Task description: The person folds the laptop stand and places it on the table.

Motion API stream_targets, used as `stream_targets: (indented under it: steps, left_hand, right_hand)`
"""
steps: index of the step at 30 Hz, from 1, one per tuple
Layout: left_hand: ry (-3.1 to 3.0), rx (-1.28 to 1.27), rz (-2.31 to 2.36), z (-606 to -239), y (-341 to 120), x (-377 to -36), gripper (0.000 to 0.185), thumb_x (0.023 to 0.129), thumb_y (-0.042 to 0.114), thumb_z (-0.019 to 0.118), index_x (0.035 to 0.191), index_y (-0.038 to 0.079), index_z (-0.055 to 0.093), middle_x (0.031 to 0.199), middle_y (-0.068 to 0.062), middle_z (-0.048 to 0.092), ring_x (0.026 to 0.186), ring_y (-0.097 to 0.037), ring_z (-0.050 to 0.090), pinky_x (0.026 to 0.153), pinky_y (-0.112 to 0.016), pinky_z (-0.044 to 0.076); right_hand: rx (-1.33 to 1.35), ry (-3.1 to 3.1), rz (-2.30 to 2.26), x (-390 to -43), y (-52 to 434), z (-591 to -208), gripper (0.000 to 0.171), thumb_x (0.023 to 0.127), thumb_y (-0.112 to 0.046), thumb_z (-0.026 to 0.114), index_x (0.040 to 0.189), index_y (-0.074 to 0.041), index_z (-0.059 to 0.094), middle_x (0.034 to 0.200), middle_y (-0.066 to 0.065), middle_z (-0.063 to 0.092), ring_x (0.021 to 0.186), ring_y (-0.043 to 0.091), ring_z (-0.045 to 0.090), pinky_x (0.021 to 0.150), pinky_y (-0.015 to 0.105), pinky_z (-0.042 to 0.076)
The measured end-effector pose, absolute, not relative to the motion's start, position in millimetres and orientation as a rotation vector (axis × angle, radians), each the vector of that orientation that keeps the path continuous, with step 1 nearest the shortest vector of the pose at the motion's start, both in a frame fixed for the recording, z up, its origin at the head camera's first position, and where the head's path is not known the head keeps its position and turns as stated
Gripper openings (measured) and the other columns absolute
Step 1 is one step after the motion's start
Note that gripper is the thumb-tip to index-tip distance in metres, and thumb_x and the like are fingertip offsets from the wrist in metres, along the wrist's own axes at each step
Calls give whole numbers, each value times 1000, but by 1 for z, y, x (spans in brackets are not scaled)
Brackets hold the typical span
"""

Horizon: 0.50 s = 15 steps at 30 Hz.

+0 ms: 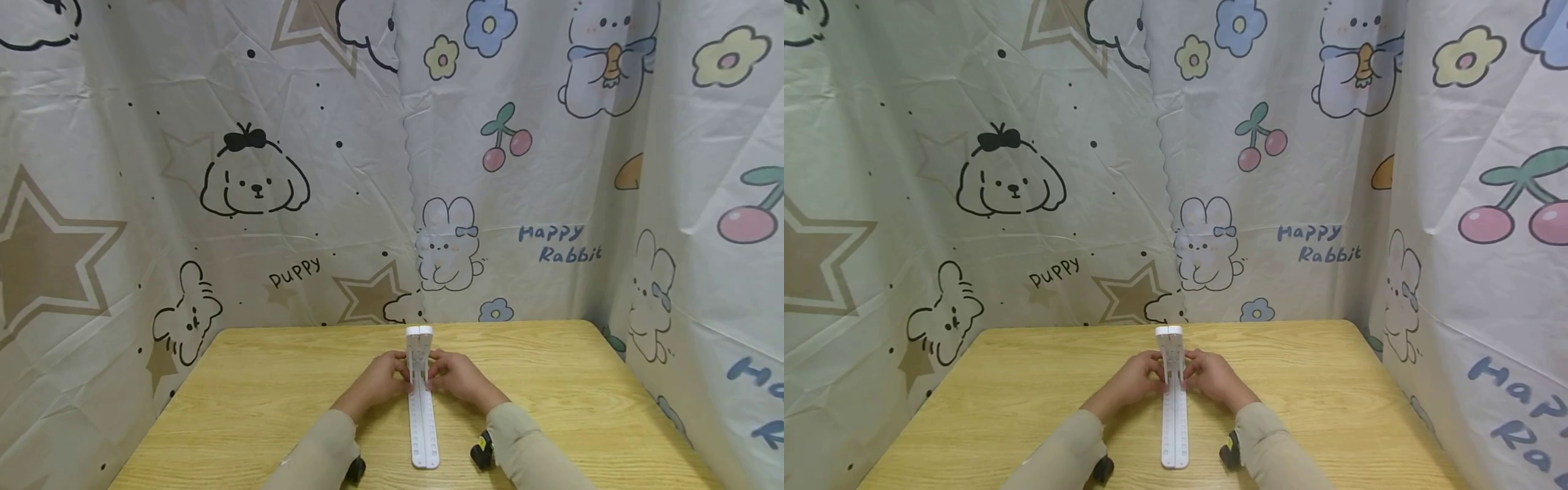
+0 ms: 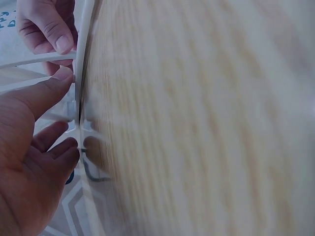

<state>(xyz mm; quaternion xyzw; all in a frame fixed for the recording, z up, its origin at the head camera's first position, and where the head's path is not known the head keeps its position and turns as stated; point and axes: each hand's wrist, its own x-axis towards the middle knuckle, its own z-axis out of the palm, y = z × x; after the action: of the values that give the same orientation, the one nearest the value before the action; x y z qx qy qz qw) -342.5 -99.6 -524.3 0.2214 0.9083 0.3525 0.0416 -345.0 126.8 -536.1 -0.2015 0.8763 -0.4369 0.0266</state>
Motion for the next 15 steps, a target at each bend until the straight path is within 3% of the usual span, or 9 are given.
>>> stream_targets:
  steps: [15]
  left_hand:
    - [2815,673,1114,-523,-97,-345,8,85,11,83,80,12,77,138,-14,64,132,-36,56,116,-52,42]
  right_hand:
    - [-593,2786,-1358,-348,122,-533,5,83,-9,83,86,-12,80,135,13,68,139,40,51,119,56,36]
